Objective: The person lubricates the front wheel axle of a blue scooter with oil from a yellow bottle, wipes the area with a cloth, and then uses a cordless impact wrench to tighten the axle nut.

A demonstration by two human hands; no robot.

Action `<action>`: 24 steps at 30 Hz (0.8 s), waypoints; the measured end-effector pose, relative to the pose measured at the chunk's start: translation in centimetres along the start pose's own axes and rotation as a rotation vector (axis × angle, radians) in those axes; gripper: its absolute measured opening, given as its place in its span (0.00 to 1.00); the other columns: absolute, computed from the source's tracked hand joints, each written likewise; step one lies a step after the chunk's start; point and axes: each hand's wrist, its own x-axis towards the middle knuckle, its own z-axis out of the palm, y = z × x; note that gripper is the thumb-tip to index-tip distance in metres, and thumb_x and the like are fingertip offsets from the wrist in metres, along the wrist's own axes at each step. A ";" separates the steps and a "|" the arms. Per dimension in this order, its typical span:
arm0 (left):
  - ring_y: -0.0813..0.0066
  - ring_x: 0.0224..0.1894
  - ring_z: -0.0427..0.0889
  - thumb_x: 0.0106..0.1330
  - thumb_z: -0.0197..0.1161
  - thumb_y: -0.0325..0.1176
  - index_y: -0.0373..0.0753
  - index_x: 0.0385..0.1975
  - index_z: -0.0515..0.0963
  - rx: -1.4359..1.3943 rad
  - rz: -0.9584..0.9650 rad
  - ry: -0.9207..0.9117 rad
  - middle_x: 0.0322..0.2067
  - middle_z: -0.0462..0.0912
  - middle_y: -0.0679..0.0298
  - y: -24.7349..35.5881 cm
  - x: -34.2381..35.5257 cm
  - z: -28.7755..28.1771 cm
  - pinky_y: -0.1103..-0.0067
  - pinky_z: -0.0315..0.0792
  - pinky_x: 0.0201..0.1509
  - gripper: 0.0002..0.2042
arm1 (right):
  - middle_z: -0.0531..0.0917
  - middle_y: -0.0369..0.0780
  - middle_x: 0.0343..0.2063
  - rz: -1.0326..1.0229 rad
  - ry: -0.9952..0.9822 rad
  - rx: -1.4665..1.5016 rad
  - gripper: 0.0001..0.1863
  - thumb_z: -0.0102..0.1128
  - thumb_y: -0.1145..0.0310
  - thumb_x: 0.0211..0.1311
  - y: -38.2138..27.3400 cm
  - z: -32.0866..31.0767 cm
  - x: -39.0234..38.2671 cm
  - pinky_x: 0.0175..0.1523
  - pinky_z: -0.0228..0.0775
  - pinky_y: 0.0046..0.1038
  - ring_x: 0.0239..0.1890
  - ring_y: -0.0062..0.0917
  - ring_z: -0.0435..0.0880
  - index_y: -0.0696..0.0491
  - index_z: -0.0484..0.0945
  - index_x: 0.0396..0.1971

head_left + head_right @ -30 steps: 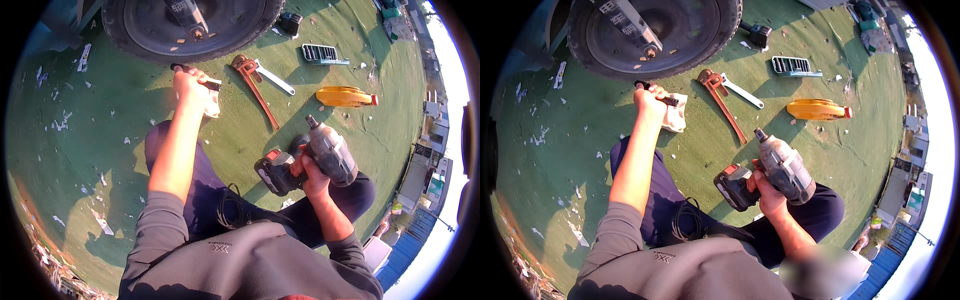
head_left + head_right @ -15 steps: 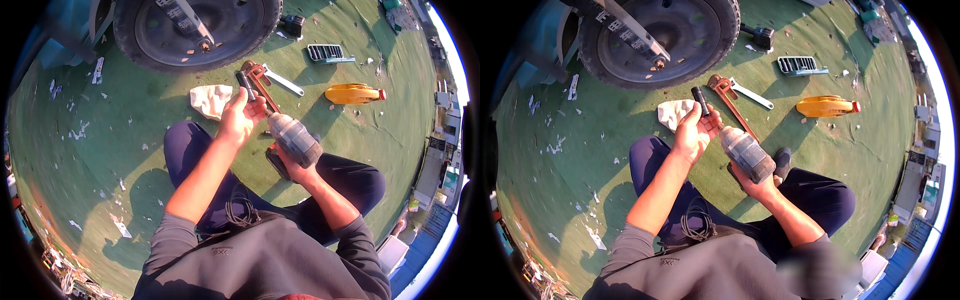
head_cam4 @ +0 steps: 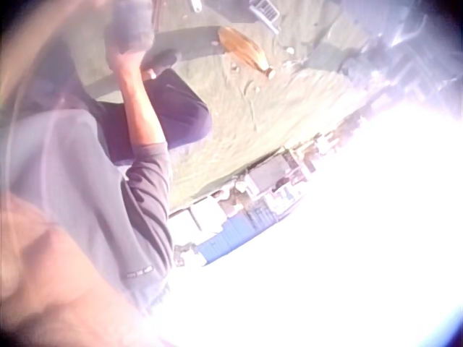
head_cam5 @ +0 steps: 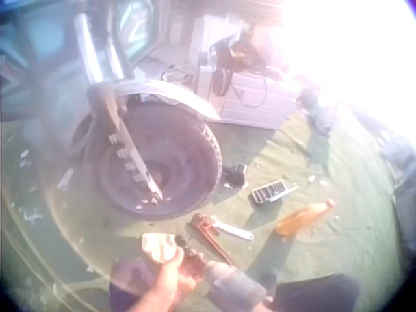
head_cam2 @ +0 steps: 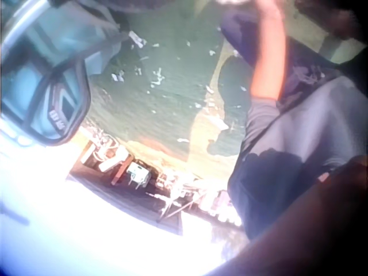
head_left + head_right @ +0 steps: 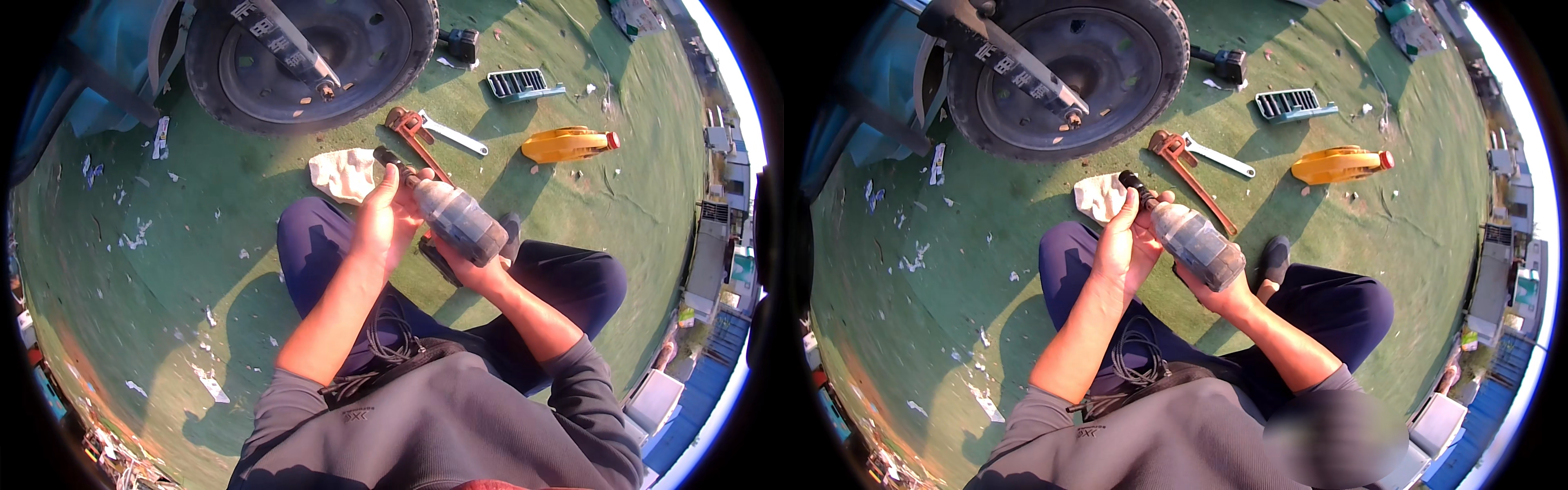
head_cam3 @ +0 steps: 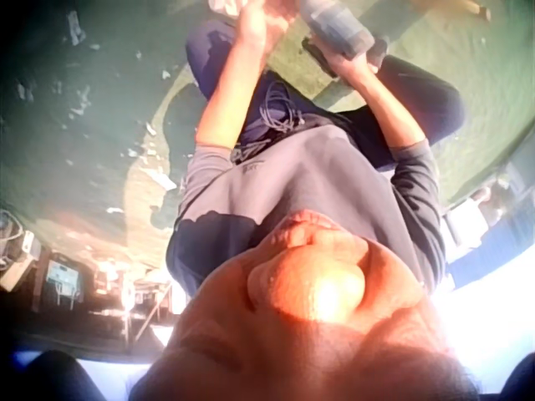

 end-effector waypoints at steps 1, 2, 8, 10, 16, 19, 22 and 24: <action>0.62 0.50 0.86 0.80 0.53 0.49 0.41 0.47 0.79 0.003 0.016 -0.025 0.48 0.88 0.57 -0.2 -0.1 0.2 0.62 0.75 0.60 0.17 | 0.87 0.42 0.30 0.006 0.001 0.003 0.11 0.74 0.72 0.55 -0.1 0.0 0.0 0.38 0.79 0.34 0.32 0.38 0.88 0.54 0.85 0.39; 0.62 0.51 0.85 0.80 0.53 0.48 0.41 0.47 0.79 0.017 0.032 0.008 0.49 0.88 0.56 -0.2 -0.3 0.5 0.62 0.75 0.61 0.16 | 0.87 0.42 0.30 0.013 0.004 0.006 0.11 0.74 0.72 0.55 -0.1 0.1 0.0 0.38 0.79 0.35 0.32 0.37 0.88 0.54 0.85 0.38; 0.59 0.55 0.84 0.83 0.48 0.44 0.40 0.50 0.76 0.111 0.154 -0.026 0.54 0.84 0.47 -0.9 -0.7 1.3 0.59 0.75 0.63 0.15 | 0.87 0.39 0.31 0.022 0.003 -0.023 0.12 0.74 0.70 0.59 0.1 0.3 -0.7 0.39 0.79 0.32 0.34 0.32 0.89 0.54 0.84 0.42; 0.59 0.56 0.84 0.83 0.48 0.43 0.40 0.50 0.76 0.096 0.140 -0.031 0.54 0.84 0.46 -1.0 -0.9 1.5 0.59 0.75 0.63 0.15 | 0.87 0.36 0.32 0.297 -0.006 0.129 0.12 0.73 0.69 0.62 -1.0 0.2 -1.3 0.39 0.79 0.32 0.35 0.29 0.88 0.53 0.84 0.43; 0.58 0.53 0.84 0.83 0.47 0.45 0.38 0.54 0.72 0.016 0.104 -0.122 0.57 0.81 0.50 -1.0 -0.9 2.1 0.59 0.81 0.54 0.16 | 0.78 0.34 0.20 0.571 -0.037 0.464 0.10 0.64 0.67 0.69 -3.4 0.5 -0.7 0.31 0.67 0.22 0.22 0.19 0.76 0.56 0.80 0.44; 0.59 0.56 0.81 0.83 0.48 0.45 0.38 0.55 0.71 0.013 0.141 -0.099 0.57 0.80 0.51 -1.1 -1.3 2.6 0.59 0.78 0.58 0.17 | 0.77 0.36 0.20 0.495 -0.103 0.672 0.11 0.62 0.70 0.68 -4.7 -0.5 0.1 0.31 0.68 0.24 0.22 0.22 0.76 0.60 0.79 0.45; 0.66 0.53 0.81 0.83 0.48 0.46 0.37 0.55 0.72 0.113 0.205 -0.117 0.52 0.81 0.56 -1.5 -1.0 2.6 0.66 0.77 0.58 0.17 | 0.80 0.37 0.24 0.539 -0.057 0.623 0.12 0.62 0.71 0.68 -3.5 -0.2 -0.1 0.31 0.71 0.26 0.23 0.23 0.79 0.58 0.79 0.48; 0.64 0.54 0.82 0.83 0.48 0.45 0.39 0.56 0.73 0.090 0.162 -0.119 0.52 0.82 0.57 -1.6 -1.3 2.4 0.65 0.75 0.60 0.17 | 0.85 0.39 0.34 0.388 -0.037 0.348 0.16 0.66 0.72 0.65 -1.3 1.4 -0.6 0.39 0.76 0.28 0.32 0.27 0.84 0.56 0.79 0.52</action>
